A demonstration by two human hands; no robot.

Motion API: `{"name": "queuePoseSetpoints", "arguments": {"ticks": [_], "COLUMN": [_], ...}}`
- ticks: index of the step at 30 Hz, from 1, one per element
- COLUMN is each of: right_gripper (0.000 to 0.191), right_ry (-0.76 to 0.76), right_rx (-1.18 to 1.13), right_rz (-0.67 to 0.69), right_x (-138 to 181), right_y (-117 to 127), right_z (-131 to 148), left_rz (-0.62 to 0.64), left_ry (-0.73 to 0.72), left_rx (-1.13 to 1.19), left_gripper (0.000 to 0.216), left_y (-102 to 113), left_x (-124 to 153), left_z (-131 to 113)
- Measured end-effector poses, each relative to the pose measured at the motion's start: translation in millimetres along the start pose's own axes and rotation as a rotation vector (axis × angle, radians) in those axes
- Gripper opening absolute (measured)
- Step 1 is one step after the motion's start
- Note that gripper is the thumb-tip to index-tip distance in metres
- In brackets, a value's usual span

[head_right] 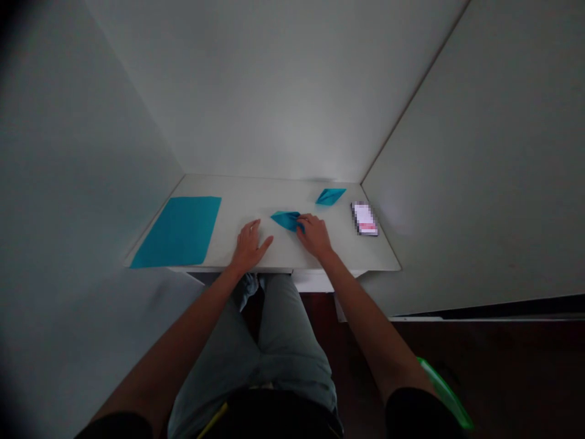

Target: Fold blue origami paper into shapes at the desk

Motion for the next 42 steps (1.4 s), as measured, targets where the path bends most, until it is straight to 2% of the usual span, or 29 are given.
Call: {"name": "queuePoseSetpoints", "arguments": {"ticks": [2,4,8,10,13,15,17,21,27,32,38,42], "right_gripper": [0.034,0.035,0.036,0.037,0.044,0.048,0.048,0.049,0.041,0.045,0.046,0.039], "right_ry": [-0.027,-0.054,-0.042,-0.098,-0.293,-0.412,-0.465,-0.455,-0.407,-0.462,-0.455,-0.478], "right_rx": [-0.109,-0.195,-0.407,-0.54,-0.736,-0.844,-0.918,-0.957,-0.836,-0.764,-0.869,-0.905], "right_rz": [-0.067,-0.101,-0.054,-0.044,-0.079,-0.103,-0.105,-0.087,-0.03,-0.045,-0.071,-0.109], "right_x": [14.3,24.3,28.0,25.7,23.5,23.9,24.5,25.9,24.4,20.5,20.4,19.2], "right_y": [-15.0,-30.0,-48.5,-50.9,-53.0,-56.1,-59.8,-64.0,-62.6,-66.1,-74.4,-73.0], "right_z": [33.9,61.8,90.9,88.6,73.5,65.0,62.0,65.5,72.3,70.7,63.3,59.5], "left_rz": [0.004,-0.029,-0.066,-0.048,0.014,0.039,0.005,-0.071,-0.007,0.067,0.071,0.062], "left_ry": [0.018,0.095,0.255,0.322,0.382,0.367,0.339,0.301,0.215,0.159,0.21,0.236], "left_rx": [0.087,0.19,0.335,0.326,0.303,0.323,0.376,0.44,0.378,0.436,0.508,0.506], "left_gripper": [0.065,0.054,0.037,0.041,0.048,0.043,0.029,0.051,0.034,0.031,0.031,0.032], "left_y": [-1.7,2.5,9.6,9.9,7.8,7.2,8.9,11.8,7.3,4.7,3.5,2.9], "left_x": [-1.6,-4.5,-8.8,-9.4,-9.2,-9.3,-9.7,-10.8,-12.6,-8.5,-8.1,-8.8], "left_z": [0.4,6.0,17.6,21.5,24.2,23.1,21.2,19.1,18.0,15.7,17.7,18.0]}}
Point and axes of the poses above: each hand's wrist, its own x-axis away from the middle knuckle, its own y-axis out of the back of the hand, z = x × y, the point moved 4 cm from there along -x, towards the middle knuckle, and after that the axes turned 11 degrees about -z, right-handed, at the moved point
